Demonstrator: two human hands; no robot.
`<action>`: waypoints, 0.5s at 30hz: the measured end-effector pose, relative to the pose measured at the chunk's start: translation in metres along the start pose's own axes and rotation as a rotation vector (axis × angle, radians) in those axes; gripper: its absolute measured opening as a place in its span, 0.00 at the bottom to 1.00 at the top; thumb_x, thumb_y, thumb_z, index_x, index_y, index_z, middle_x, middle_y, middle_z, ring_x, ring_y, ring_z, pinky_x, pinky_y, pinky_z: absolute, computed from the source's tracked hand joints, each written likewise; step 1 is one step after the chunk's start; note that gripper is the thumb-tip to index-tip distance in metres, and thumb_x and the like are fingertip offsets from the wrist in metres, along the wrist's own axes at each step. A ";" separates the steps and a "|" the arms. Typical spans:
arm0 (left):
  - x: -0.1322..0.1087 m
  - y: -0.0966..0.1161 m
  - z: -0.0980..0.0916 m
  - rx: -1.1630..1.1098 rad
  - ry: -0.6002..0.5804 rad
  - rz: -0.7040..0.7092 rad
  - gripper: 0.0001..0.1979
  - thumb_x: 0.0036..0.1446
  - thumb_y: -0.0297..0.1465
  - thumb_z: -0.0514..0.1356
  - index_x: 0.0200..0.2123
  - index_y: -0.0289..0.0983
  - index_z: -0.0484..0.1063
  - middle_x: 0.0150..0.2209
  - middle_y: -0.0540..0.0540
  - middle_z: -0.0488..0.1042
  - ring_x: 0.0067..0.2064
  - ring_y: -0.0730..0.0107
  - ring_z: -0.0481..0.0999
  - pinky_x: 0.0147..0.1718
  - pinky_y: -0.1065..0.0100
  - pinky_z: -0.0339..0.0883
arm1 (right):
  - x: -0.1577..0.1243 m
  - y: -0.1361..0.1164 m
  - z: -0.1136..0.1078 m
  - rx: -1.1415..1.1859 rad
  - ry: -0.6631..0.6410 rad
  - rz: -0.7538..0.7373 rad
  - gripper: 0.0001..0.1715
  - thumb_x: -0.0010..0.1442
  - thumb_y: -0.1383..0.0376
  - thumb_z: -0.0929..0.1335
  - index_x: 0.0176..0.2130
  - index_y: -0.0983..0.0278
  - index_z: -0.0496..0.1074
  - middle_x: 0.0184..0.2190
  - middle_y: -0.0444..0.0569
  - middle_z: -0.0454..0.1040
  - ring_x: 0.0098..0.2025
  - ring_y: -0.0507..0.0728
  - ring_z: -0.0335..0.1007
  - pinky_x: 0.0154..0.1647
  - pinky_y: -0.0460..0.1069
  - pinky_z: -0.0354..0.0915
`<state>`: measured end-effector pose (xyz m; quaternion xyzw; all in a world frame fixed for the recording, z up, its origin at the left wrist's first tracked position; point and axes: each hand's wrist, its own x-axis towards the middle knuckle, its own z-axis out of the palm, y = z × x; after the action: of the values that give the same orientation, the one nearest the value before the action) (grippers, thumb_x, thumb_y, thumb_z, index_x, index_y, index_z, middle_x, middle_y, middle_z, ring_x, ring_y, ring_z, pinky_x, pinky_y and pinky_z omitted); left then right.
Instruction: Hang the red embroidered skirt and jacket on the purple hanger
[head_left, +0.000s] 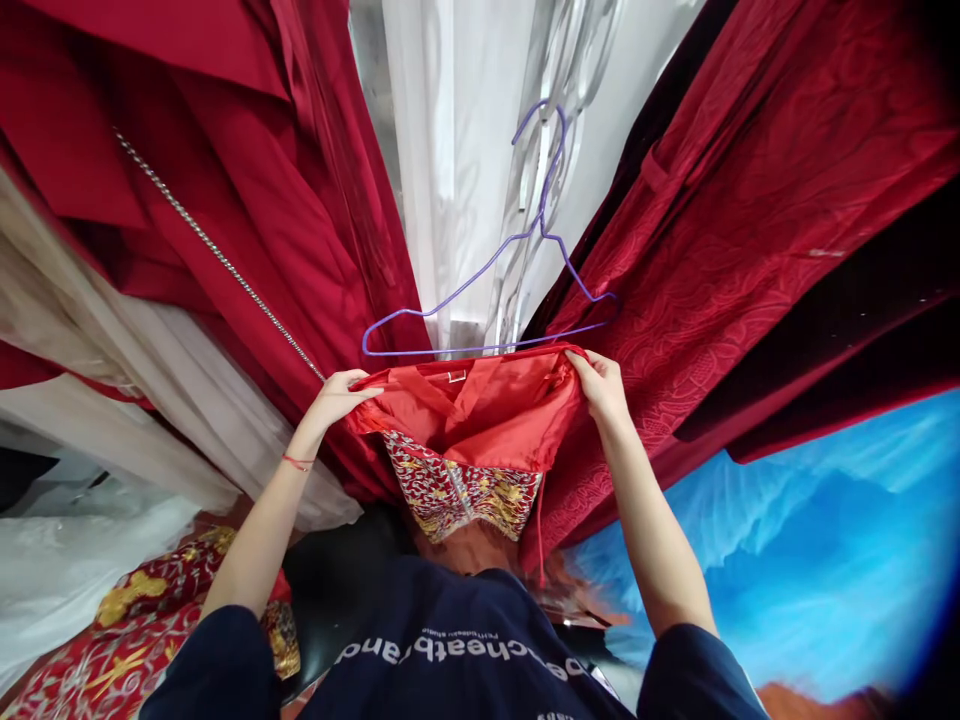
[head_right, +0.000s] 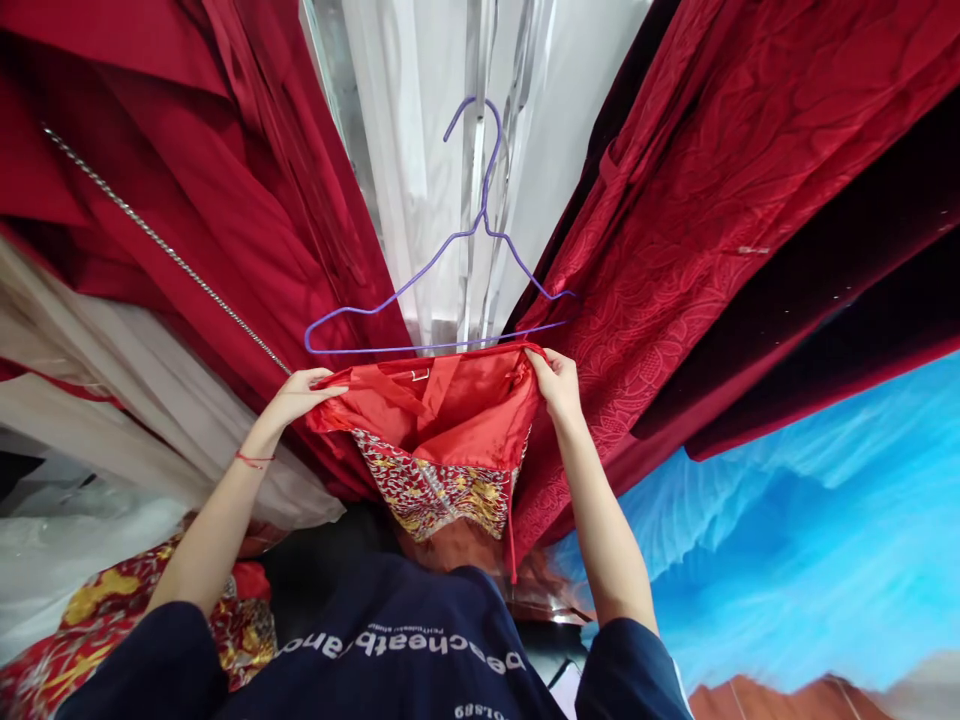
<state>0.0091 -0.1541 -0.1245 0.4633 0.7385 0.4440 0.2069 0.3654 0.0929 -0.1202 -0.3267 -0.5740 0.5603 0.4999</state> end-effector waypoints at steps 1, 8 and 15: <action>0.004 -0.009 0.002 0.042 0.045 -0.037 0.21 0.42 0.47 0.67 0.29 0.35 0.73 0.28 0.49 0.75 0.32 0.69 0.72 0.34 0.70 0.65 | 0.000 0.002 0.004 -0.017 -0.015 -0.004 0.15 0.46 0.54 0.75 0.26 0.63 0.77 0.23 0.42 0.75 0.24 0.49 0.65 0.25 0.43 0.62; -0.002 -0.010 0.020 -0.122 0.067 -0.173 0.22 0.41 0.51 0.65 0.25 0.37 0.73 0.25 0.48 0.76 0.34 0.62 0.74 0.33 0.67 0.66 | 0.005 -0.001 0.011 -0.072 -0.028 -0.046 0.16 0.47 0.54 0.75 0.23 0.64 0.74 0.20 0.41 0.71 0.21 0.48 0.60 0.20 0.43 0.57; -0.004 0.056 -0.008 -0.351 0.133 -0.159 0.12 0.39 0.40 0.63 0.24 0.37 0.70 0.23 0.50 0.73 0.28 0.67 0.72 0.31 0.68 0.66 | 0.039 -0.008 -0.003 0.075 0.047 0.189 0.11 0.48 0.60 0.76 0.24 0.63 0.74 0.20 0.43 0.74 0.21 0.52 0.69 0.24 0.46 0.69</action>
<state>0.0337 -0.1515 -0.0735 0.3300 0.6959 0.5779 0.2699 0.3582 0.1285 -0.1049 -0.3734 -0.5073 0.6183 0.4701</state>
